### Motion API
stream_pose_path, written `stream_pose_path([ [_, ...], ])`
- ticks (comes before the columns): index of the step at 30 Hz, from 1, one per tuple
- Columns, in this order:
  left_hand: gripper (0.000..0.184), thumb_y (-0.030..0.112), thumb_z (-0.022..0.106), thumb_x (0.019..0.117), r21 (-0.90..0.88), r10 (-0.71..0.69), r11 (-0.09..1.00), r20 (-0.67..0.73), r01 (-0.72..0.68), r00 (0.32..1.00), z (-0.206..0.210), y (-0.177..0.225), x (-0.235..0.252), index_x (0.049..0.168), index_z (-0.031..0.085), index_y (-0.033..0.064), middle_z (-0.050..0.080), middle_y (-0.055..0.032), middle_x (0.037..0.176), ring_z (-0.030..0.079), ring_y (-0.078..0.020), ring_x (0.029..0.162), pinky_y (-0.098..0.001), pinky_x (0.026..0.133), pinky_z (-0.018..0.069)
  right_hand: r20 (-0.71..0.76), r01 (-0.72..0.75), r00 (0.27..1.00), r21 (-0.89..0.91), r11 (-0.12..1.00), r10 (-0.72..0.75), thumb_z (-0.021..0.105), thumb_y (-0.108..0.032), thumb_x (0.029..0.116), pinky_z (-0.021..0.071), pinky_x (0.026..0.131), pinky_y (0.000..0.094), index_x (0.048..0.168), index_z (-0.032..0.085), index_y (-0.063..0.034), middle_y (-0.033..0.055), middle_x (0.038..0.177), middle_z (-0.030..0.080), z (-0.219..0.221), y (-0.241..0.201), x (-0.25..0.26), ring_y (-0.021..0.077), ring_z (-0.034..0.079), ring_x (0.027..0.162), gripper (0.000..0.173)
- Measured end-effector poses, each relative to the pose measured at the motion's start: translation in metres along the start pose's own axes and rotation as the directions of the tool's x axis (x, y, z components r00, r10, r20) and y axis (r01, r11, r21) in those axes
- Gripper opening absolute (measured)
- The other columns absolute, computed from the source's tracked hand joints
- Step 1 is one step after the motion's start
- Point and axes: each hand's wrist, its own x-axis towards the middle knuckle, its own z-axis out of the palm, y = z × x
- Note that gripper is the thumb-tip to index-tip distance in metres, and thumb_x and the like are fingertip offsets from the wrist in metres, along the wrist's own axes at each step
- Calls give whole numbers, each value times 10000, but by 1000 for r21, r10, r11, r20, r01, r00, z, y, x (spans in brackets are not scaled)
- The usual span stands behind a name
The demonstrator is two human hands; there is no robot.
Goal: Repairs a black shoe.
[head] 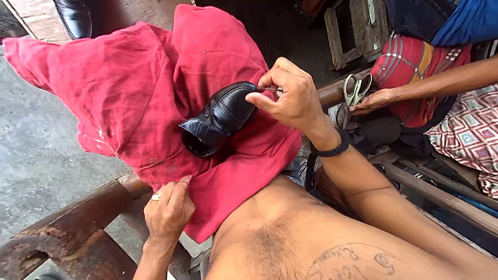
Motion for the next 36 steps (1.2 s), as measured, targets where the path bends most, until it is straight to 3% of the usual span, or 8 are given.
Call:
stream_pose_path([
  [5,254,96,545,1009,-103,132,986,-11,-132,991,-2,-1,36,1202,699,36,711,-193,1031,689,-351,946,-485,797,552,46,-16,999,265,964,4,741,-308,934,480,676,208,1019,714,-12,59,919,638,3,13,15,60,559,762,310],
  [9,622,523,436,1059,-131,403,915,260,-382,877,3,-4,94,1303,644,-10,558,-203,1469,464,-346,1439,-502,1224,339,31,-65,998,436,898,58,697,-295,969,470,673,175,974,706,-46,-6,902,640,17,25,28,7,561,758,249],
  [14,914,854,300,897,-33,536,836,264,-548,802,31,6,130,888,698,31,721,-168,956,701,-324,973,-505,819,554,52,-112,994,533,839,99,660,-219,980,477,642,188,929,693,-72,-36,838,642,31,25,33,-1,564,704,159],
  [20,973,898,430,822,-268,546,837,327,-478,772,42,25,180,1307,645,82,672,-146,1292,605,-268,1263,-505,1072,477,41,-167,984,545,822,173,606,-219,1011,476,622,220,896,665,-100,-56,747,595,33,23,41,16,554,659,175],
  [28,776,733,668,838,-598,495,746,201,-295,845,62,14,170,1239,678,68,710,-88,1173,644,-128,1161,-383,1032,521,110,-248,965,671,699,236,622,-333,1025,478,596,230,981,647,-81,-32,784,593,23,2,41,46,552,653,258],
  [31,668,615,736,850,-780,462,606,184,-157,868,59,6,172,1202,681,51,721,-34,1097,656,-26,1073,-289,974,551,76,-191,969,835,516,235,388,-231,1077,552,647,273,1208,552,-38,37,1098,633,25,14,30,78,607,745,285],
  [34,601,581,746,859,-843,465,531,205,-85,861,60,1,173,1139,698,50,729,9,1015,662,23,990,-231,909,565,16,-165,969,782,601,246,336,-56,1011,582,769,314,1059,567,-29,109,1309,571,31,27,12,154,643,1018,238],
  [36,579,569,758,861,-871,482,490,232,-40,845,60,-2,175,1132,701,60,728,29,1008,660,37,981,-213,900,563,-3,-206,952,732,650,305,354,-62,1033,623,651,345,1166,549,-2,113,1283,629,11,30,21,185,707,940,244],
])
